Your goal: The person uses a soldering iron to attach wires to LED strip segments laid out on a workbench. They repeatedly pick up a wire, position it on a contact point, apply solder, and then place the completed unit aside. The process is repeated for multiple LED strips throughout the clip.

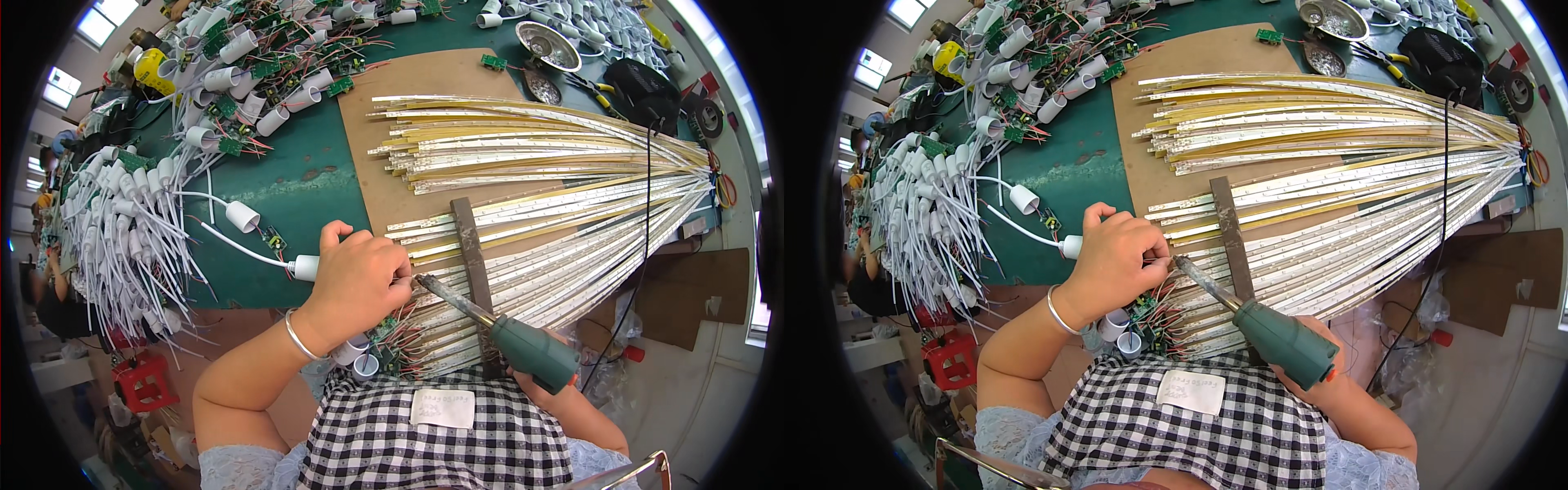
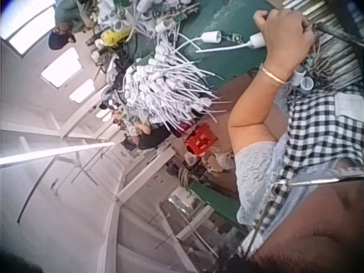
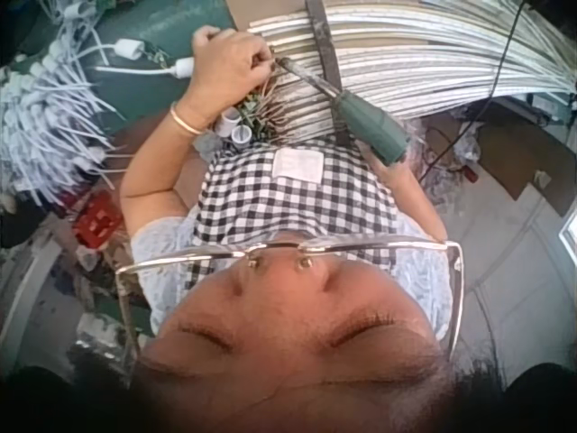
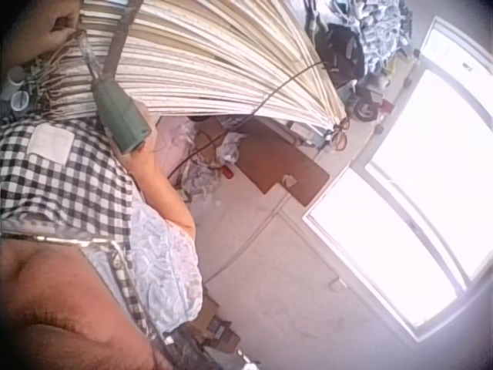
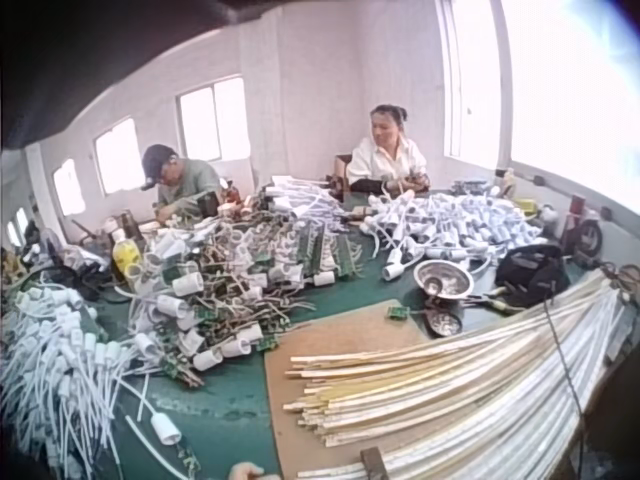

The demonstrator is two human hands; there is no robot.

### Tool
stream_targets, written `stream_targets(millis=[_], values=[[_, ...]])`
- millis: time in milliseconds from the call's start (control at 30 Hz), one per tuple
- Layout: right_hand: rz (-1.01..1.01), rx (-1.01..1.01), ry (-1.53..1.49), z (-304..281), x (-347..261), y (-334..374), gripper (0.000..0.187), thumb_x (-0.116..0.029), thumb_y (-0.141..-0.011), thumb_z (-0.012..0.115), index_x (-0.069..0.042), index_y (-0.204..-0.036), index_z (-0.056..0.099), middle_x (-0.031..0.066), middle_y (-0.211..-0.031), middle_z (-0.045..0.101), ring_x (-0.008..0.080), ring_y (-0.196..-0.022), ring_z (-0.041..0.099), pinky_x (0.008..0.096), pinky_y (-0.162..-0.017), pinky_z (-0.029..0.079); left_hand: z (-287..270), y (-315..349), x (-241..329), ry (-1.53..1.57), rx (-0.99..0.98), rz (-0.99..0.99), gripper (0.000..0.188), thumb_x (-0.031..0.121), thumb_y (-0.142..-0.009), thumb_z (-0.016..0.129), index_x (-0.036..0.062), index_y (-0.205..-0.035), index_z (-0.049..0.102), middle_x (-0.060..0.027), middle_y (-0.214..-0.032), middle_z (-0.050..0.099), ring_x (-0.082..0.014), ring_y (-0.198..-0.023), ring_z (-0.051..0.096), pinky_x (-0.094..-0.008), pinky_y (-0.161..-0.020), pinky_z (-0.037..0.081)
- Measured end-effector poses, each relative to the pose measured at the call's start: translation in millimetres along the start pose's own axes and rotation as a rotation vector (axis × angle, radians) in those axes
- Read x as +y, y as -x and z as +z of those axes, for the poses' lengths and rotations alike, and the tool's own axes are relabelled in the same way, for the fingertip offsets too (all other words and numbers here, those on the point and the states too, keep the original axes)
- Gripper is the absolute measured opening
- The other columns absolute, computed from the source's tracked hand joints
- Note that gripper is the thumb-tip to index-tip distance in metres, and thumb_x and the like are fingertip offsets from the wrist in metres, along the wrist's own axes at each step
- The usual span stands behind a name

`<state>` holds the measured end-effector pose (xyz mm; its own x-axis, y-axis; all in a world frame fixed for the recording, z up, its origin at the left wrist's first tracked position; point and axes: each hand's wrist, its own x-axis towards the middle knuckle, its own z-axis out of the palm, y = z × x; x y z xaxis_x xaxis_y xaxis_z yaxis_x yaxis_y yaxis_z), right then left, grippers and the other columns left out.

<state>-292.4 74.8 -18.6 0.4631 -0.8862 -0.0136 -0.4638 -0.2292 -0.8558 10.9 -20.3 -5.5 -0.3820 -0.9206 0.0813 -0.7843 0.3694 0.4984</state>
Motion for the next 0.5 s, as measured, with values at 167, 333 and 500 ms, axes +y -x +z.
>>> stream_targets(millis=[167, 333, 500], values=[[-0.030, 0.047, 0.005, 1.5, -3.8, -2.2, 0.031, -0.009, -0.074, 0.069, -0.001, -0.103, 0.062, 0.0104, -0.094, 0.065, 0.0247, -0.080, 0.064, 0.0336, -0.076, 0.050, 0.6, -0.3, 0.0, 0.006, 0.002, 0.005, 0.008, 0.013, -0.070, 0.066, 0.0138, -0.065, 0.061, 0.0007, -0.068, 0.060, -0.0191, -0.070, 0.056, -0.0439, -0.088, 0.033], [-0.012, 0.122, -0.018, 2.3, -16.8, -13.8, 0.021, -0.016, -0.082, 0.061, -0.002, -0.097, 0.063, 0.0079, -0.078, 0.065, 0.0211, -0.065, 0.061, 0.0343, -0.066, 0.048, 1.4, -0.3, 0.2, 0.004, 0.002, 0.000, 0.008, 0.014, -0.070, 0.067, 0.0139, -0.065, 0.061, 0.0007, -0.068, 0.059, -0.0191, -0.071, 0.056, -0.0436, -0.088, 0.033], [0.213, 0.147, -0.321, -2.1, -14.7, 2.2, 0.035, -0.022, -0.086, 0.065, 0.003, -0.109, 0.058, 0.0071, -0.083, 0.063, 0.0148, -0.070, 0.063, 0.0286, -0.066, 0.051, 0.6, -0.4, 0.1, -0.010, 0.000, 0.013, 0.008, 0.014, -0.070, 0.067, 0.0135, -0.066, 0.060, 0.0013, -0.067, 0.058, -0.0184, -0.070, 0.055, -0.0419, -0.087, 0.032]])
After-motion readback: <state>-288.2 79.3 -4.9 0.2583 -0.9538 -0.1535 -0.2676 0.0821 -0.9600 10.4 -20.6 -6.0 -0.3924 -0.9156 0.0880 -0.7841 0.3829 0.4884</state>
